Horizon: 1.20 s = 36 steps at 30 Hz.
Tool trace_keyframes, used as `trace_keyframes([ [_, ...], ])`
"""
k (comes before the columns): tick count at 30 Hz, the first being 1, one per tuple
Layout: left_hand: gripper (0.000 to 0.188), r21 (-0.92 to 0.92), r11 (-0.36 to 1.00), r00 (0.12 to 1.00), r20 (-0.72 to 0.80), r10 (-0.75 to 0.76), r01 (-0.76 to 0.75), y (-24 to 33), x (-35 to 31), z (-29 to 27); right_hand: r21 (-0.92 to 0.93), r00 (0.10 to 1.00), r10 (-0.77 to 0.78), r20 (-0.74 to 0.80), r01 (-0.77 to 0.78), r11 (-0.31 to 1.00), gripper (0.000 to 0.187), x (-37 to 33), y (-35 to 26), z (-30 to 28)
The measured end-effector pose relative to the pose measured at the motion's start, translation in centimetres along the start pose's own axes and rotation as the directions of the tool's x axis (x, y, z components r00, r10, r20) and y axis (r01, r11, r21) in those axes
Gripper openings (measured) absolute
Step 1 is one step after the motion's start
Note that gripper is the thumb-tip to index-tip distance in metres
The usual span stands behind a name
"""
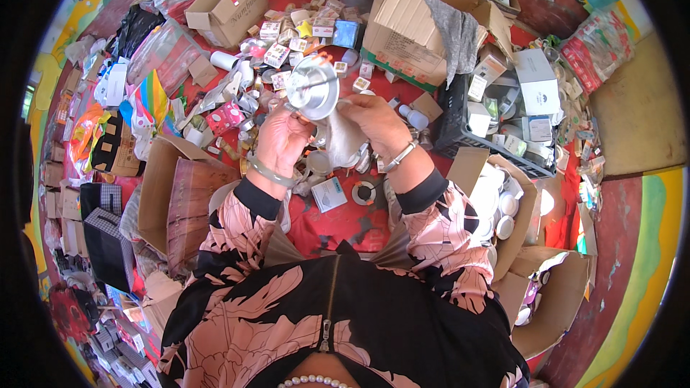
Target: The person sits on the floor and cleans small white containers using a cloth and a small brush. They wipe the inside and outside of each container, then place them into a cardboard box.
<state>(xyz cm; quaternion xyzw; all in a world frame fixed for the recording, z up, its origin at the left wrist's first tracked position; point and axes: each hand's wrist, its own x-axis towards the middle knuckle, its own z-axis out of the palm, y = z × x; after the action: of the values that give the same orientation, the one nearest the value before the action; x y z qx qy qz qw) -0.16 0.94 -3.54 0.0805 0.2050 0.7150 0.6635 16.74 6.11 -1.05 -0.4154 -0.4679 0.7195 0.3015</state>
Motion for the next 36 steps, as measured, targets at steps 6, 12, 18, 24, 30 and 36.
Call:
trace_keyframes([
  [6,0.010,-0.054,0.998,0.999,0.048,0.018,-0.015,0.4,0.1,-1.4,0.202,0.998,0.042,-0.049,-0.032,0.979,0.019,1.0,0.4,-0.8],
  [12,0.015,-0.012,0.990,0.986,-0.089,0.140,-0.141,1.3,0.4,-0.8,0.332,0.998,0.042,-0.035,-0.028,0.943,0.017,0.1,-0.9,-0.3],
  [18,0.023,0.074,0.960,0.962,-0.026,0.272,-0.270,2.9,0.6,-0.1,0.236,0.989,-0.073,-0.132,0.102,0.966,0.021,0.0,-1.8,-2.9],
  [24,0.028,0.605,0.740,0.952,0.121,0.280,-0.294,2.3,-0.4,1.3,0.347,0.909,-0.358,-0.215,0.413,0.842,0.023,-1.6,-5.0,-5.1],
  [30,0.023,0.863,0.062,0.817,0.450,0.359,-0.502,0.6,-0.7,0.5,-0.262,0.448,-0.796,-0.408,0.777,0.572,0.024,-2.8,-6.1,-4.0],
  [36,0.023,0.799,-0.161,0.775,0.602,0.192,-0.580,-0.7,-1.7,1.1,-0.742,0.353,-0.863,0.361,0.670,-0.036,0.021,-2.4,-5.4,-0.8],
])
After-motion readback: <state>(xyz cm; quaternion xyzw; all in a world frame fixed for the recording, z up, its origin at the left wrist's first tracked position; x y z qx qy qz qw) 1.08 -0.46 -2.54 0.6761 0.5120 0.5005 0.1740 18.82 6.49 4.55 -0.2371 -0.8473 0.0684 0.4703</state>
